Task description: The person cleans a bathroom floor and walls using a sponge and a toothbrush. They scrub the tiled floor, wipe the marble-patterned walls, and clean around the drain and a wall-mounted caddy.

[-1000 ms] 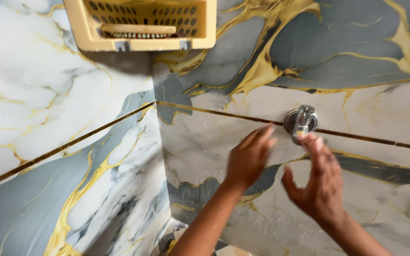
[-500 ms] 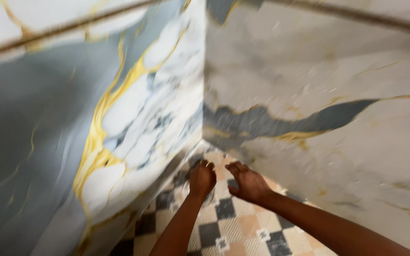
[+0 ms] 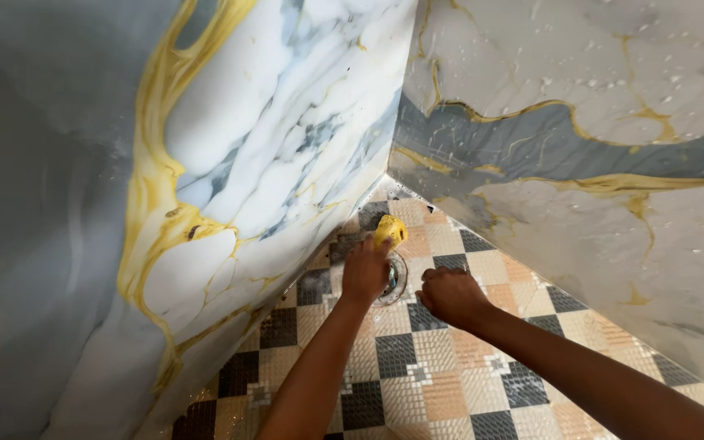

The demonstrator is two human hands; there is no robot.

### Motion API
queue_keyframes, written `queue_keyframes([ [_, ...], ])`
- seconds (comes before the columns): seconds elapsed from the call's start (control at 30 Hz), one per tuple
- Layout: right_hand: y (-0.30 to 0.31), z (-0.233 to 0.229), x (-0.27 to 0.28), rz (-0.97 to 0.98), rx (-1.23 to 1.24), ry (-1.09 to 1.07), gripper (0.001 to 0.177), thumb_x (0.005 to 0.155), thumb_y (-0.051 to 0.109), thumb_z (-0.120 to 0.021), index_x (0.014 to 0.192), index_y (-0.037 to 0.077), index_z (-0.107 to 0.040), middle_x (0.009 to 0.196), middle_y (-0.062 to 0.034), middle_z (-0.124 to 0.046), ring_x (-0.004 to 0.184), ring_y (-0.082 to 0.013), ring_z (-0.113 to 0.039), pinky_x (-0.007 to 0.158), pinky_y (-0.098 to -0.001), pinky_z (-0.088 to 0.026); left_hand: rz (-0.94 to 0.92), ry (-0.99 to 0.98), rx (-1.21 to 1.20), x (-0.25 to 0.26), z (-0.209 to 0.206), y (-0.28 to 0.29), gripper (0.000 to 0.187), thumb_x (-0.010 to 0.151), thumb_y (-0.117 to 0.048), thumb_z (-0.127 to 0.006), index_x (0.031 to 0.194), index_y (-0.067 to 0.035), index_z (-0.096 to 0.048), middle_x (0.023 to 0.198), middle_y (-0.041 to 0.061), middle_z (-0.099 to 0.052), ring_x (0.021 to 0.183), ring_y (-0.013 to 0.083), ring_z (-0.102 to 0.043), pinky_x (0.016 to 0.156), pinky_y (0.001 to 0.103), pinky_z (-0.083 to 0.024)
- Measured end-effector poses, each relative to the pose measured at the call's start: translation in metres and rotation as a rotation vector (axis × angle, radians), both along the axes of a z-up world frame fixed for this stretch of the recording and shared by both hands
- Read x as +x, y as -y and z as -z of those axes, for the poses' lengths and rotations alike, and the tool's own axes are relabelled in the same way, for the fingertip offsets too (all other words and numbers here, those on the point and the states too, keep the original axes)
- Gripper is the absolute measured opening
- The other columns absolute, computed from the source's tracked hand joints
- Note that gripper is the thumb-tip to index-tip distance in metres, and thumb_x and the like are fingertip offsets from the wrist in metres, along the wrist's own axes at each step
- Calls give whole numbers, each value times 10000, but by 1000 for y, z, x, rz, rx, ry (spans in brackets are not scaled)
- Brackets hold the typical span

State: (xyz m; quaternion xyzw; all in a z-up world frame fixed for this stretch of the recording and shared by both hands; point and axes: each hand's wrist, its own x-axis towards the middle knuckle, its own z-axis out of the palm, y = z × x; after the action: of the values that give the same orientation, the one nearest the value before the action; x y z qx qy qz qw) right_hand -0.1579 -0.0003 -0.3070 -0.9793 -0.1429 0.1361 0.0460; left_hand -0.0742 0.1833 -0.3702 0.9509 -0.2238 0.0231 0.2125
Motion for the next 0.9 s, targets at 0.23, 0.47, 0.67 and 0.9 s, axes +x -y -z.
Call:
queue_keyframes([
  [0.23,13,19,22,-21,-118,31,424,1019,344,-525,1341,72,-578,1203,-84,-686,1106,-253,-670,914,-404,-579,123,199,139,34,61,23,382,989,-134,-503,1353,-86,-607,1500,253,-480,1357,441,-504,1101,524,-447],
  [0.47,41,55,31,175,-183,-57,739,914,388,-597,1477,3,-314,1635,-177,-279,1460,-291,-368,1090,-443,-449,-169,-206,33,99,91,75,291,1153,-81,-411,1335,77,-575,1469,336,-526,1105,386,-693,799,439,-643],
  [0.67,46,59,23,285,-117,-103,838,962,384,-548,1647,25,-224,1473,-185,-490,1317,-310,-523,1101,-445,-448,314,273,218,76,106,103,268,1075,-123,-518,1284,5,-625,1309,229,-656,1218,319,-647,1088,392,-549],
  [0.9,35,58,27,280,-198,57,413,1023,395,-492,1042,52,-721,1115,-96,-738,906,-220,-723,850,-389,-578,600,90,81,109,59,75,394,1001,-267,-423,1313,-126,-618,1505,224,-494,1328,355,-503,1105,503,-439],
])
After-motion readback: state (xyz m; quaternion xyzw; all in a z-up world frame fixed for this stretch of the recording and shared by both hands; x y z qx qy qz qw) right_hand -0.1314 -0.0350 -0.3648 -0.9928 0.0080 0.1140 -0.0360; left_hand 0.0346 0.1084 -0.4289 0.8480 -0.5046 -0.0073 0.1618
